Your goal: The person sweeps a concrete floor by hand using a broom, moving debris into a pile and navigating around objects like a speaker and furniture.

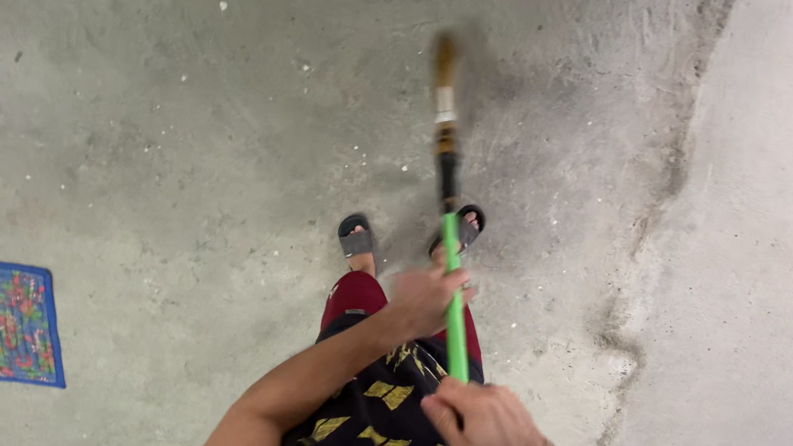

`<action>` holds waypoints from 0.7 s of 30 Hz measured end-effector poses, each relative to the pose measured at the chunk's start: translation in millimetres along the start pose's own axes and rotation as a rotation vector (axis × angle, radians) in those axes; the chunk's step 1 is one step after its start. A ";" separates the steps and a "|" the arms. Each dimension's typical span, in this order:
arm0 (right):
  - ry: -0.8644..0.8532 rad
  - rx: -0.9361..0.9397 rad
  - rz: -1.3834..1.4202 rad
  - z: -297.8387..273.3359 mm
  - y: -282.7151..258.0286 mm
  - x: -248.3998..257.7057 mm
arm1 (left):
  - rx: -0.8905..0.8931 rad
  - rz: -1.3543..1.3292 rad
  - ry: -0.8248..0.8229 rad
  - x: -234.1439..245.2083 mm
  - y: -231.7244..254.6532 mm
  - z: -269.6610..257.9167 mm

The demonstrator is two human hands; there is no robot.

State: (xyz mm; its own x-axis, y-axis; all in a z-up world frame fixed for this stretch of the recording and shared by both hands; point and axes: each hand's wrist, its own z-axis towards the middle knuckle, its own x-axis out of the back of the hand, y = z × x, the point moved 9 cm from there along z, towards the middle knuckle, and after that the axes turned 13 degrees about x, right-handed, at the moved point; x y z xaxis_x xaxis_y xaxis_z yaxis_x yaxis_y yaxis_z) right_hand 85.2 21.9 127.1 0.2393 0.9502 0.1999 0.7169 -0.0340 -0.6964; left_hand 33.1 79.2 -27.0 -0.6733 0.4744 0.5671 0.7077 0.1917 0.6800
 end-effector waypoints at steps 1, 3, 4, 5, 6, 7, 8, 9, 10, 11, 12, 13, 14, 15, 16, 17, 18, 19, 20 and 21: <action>-0.001 0.110 -0.019 -4.2 -4.4 5.5 | 0.066 0.062 -0.014 3.0 -10.2 -7.1; 0.096 0.265 0.059 8.2 5.3 27.4 | 0.217 0.170 -0.053 1.8 -44.4 -11.6; 0.143 0.344 0.097 20.9 14.3 38.8 | 0.304 0.216 -0.077 -3.3 -67.2 -2.7; 0.122 0.280 0.150 42.3 35.8 41.4 | 0.458 0.260 -0.173 -15.7 -98.8 6.9; 0.099 0.217 0.203 69.0 58.0 46.0 | 0.613 0.302 -0.270 -29.0 -130.1 17.2; 0.053 0.163 0.167 92.6 80.2 52.7 | 0.642 0.339 -0.152 -26.7 -147.2 34.9; 0.035 0.079 0.274 114.2 103.8 61.5 | 0.665 0.375 -0.032 -26.5 -159.1 52.3; 0.119 0.101 0.250 128.7 118.2 84.3 | 0.695 0.345 -0.038 -39.5 -167.0 70.1; 0.202 0.123 0.225 132.0 132.0 107.3 | 0.725 0.314 -0.044 -51.1 -171.0 88.1; 0.178 0.045 0.242 121.6 157.1 122.1 | 0.750 0.277 -0.048 -65.3 -166.7 108.4; 0.153 -0.033 0.258 107.7 181.2 139.5 | 0.709 0.242 -0.096 -89.1 -147.9 134.0; 0.128 -0.110 0.282 92.0 202.0 156.7 | 0.668 0.213 -0.147 -115.6 -121.2 159.5; 0.141 -0.163 0.233 60.9 226.0 181.0 | 0.571 0.069 -0.055 -137.3 -76.4 190.9; 0.125 -0.286 0.319 21.7 254.3 196.3 | 0.476 -0.074 0.035 -156.4 -26.4 217.7; 0.221 -0.354 0.295 -21.8 280.0 225.2 | 0.120 -0.058 0.217 -159.5 47.1 238.1; 0.294 -0.454 0.381 -64.4 304.3 244.0 | 0.216 -0.058 -0.012 -197.9 84.2 263.3; 0.331 -0.502 0.438 -97.2 323.9 262.5 | 0.235 -0.082 -0.181 -228.0 130.5 292.7; 0.355 -0.499 0.344 -112.8 339.2 287.2 | 0.223 -0.095 -0.225 -241.9 176.2 320.8; 0.379 -0.495 0.250 -120.9 349.7 306.1 | 0.188 -0.089 -0.310 -249.7 211.4 343.9; 0.408 -0.458 0.203 -117.6 354.0 319.8 | 0.159 -0.085 -0.300 -245.3 239.7 369.2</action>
State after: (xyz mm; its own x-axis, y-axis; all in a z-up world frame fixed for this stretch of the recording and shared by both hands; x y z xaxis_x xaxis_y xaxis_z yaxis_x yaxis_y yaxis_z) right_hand 492.4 277.3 25.5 0.5644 0.7201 0.4037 0.8165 -0.4150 -0.4013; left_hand 446.9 326.1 -174.6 -0.6549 0.6780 0.3337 0.6924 0.3614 0.6245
